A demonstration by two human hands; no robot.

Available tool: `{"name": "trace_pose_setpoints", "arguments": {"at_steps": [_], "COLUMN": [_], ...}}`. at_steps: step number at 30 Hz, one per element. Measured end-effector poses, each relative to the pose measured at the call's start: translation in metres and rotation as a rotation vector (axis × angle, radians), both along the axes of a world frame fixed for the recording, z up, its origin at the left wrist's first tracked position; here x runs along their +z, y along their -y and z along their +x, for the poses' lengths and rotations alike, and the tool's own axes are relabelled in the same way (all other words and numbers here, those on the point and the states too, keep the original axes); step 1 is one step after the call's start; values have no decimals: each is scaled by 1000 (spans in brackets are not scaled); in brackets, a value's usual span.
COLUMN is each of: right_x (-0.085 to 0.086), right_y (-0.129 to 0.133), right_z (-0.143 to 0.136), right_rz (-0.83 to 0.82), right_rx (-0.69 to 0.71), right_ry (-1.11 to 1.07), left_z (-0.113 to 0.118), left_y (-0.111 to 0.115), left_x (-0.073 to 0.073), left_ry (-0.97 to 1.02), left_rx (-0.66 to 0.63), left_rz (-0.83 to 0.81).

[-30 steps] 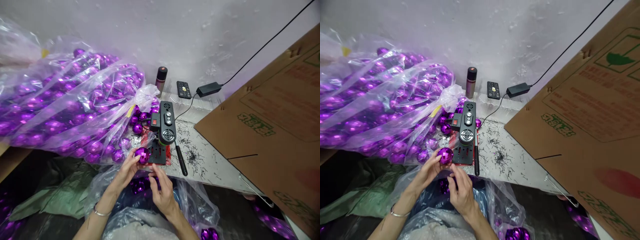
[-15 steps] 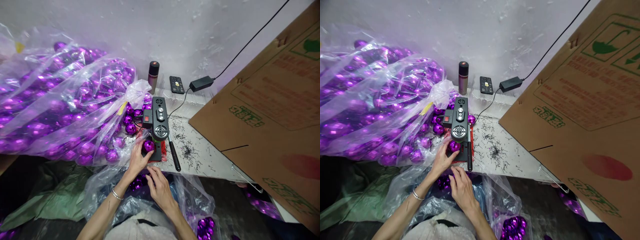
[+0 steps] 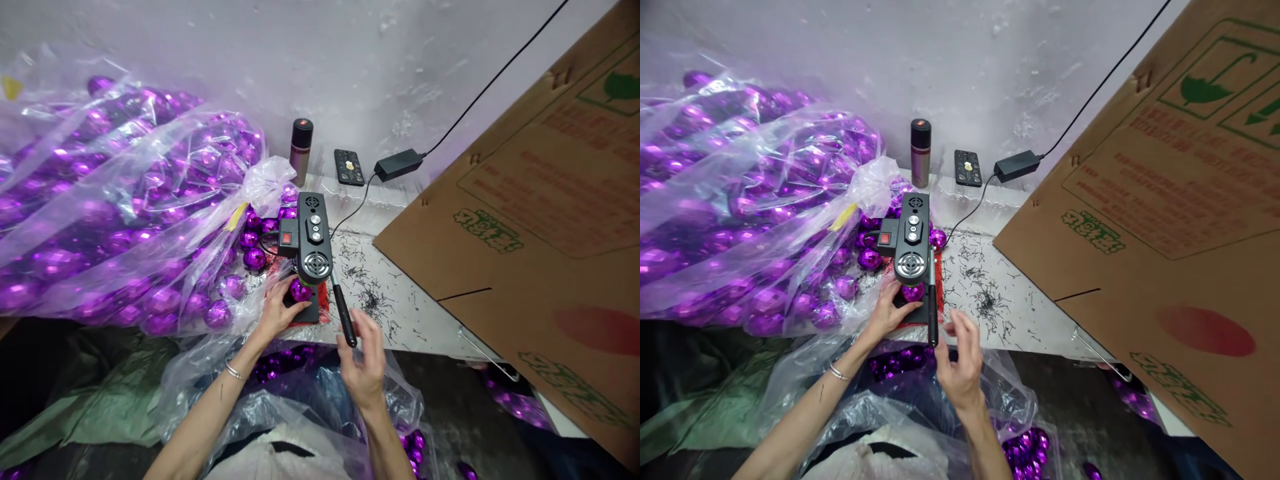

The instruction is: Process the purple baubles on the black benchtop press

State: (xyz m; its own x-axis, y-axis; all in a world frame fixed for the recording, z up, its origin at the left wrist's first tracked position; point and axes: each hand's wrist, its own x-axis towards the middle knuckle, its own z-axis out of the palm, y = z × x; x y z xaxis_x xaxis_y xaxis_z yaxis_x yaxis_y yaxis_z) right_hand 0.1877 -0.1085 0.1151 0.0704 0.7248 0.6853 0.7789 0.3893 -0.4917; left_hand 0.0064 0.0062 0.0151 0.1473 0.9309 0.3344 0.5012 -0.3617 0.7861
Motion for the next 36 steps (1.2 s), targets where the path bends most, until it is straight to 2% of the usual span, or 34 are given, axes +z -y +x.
{"name": "trace_pose_setpoints", "arguments": {"at_steps": [2, 4, 7, 10, 12, 17, 20, 29, 36], "right_x": [17, 32, 49, 54, 47, 8, -8, -15, -21], "right_y": [-15, -28, -42, -50, -54, -62, -64, -63, -65], "right_z": [6, 7, 1, -9, -15, -25, -26, -27, -30], "right_rz": [168, 259, 274, 216, 206, 350, 361, 367, 393], "right_rx": [-19, 23, 158, 298, 302, 228, 207, 126, 153], "right_ry": [78, 155, 147, 62, 11, -28, -36, -6, -59], "left_z": [-2, -1, 0, 1, 0, -1, 0, 1, 1], "left_y": [1, 3, 5, 6, 6, 6, 7, 8, 7], "left_x": [-3, -5, -4, -2, 1, 5, 4, 2, 0], "left_ry": [6, 7, 14, 29, 45, 54, 58, 64, 59], "left_rx": [-12, -14, -11, -21, -39, -50, -47, -39, -34], "left_rz": [7, -1, -30, -54, -61, -70, -56, -52, -48]}}
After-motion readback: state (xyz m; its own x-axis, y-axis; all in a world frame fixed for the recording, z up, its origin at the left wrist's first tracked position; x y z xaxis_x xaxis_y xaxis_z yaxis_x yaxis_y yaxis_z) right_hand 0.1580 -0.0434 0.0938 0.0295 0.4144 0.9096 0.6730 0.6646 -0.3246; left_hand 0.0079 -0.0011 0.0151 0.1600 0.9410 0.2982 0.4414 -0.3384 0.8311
